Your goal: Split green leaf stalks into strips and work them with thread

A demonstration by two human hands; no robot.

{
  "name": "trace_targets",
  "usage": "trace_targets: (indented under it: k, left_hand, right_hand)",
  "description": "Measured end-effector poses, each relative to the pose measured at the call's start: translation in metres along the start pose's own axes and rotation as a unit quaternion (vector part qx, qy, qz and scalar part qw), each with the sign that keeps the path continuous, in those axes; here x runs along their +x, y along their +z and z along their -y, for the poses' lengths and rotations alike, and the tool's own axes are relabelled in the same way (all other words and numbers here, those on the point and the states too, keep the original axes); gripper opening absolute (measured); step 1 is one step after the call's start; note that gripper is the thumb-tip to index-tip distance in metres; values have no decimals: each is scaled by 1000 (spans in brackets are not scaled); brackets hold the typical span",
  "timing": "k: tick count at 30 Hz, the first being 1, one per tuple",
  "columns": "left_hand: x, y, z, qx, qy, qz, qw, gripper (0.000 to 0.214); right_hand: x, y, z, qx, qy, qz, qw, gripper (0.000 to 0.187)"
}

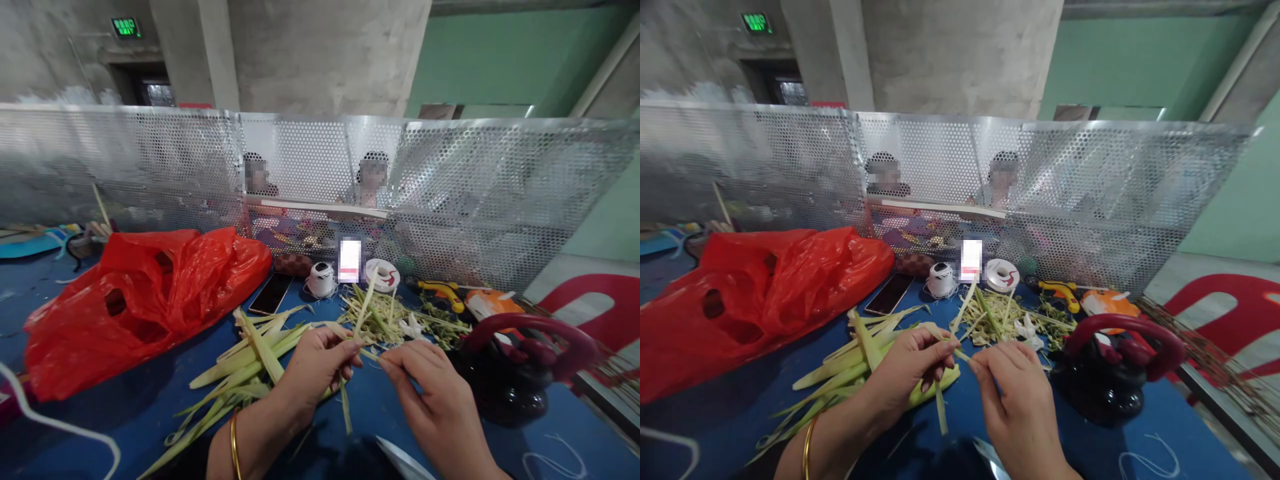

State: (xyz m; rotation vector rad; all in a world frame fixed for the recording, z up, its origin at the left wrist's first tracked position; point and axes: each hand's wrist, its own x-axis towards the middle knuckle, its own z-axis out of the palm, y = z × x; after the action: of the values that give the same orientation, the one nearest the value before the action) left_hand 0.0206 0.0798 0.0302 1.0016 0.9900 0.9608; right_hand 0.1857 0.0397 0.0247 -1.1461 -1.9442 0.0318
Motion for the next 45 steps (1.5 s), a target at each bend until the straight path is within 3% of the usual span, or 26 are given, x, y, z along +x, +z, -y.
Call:
trace_targets:
  k: [3,10,18,20,22,25,28,31,36,42,45]
  left_hand:
    - [1,-2,0,0,-1,-1,1000,28]
    - [0,-5,-4,-21,26,58,998,35]
    - [2,-2,3,-47,38,1,998,33]
    - [2,-2,4,-50,37,4,998,33]
    - [3,-2,5,-45,26,19,998,31]
    - [0,-1,5,-36,-3,50,998,30]
    - [-4,1,5,-18,-26,77,997,30]
    - [-7,3,7,3,-40,90,995,30]
    - [-5,5,13,21,-56,78,995,24]
    - [-5,7,13,35,-67,79,994,28]
    - [-6,7,13,40,-60,87,994,30]
  right_hand:
    - [0,-1,2,6,7,1,1000,21]
    - [-1,3,-1,10,34,-13,999,20]
    - [-1,0,5,34,-31,40,998,19]
    - [1,0,2,69,15,49,996,22]
    - [3,1,-5,127,119,52,983,30]
    - [7,6,-17,245,272,37,930,39]
    - [8,13,-21,363,346,17,865,36]
    - [9,15,-16,402,357,-5,843,30]
    - [9,15,-10,381,331,-1,863,29]
    - [8,20,-13,394,338,11,855,30]
    - [9,20,-13,373,335,6,865,34]
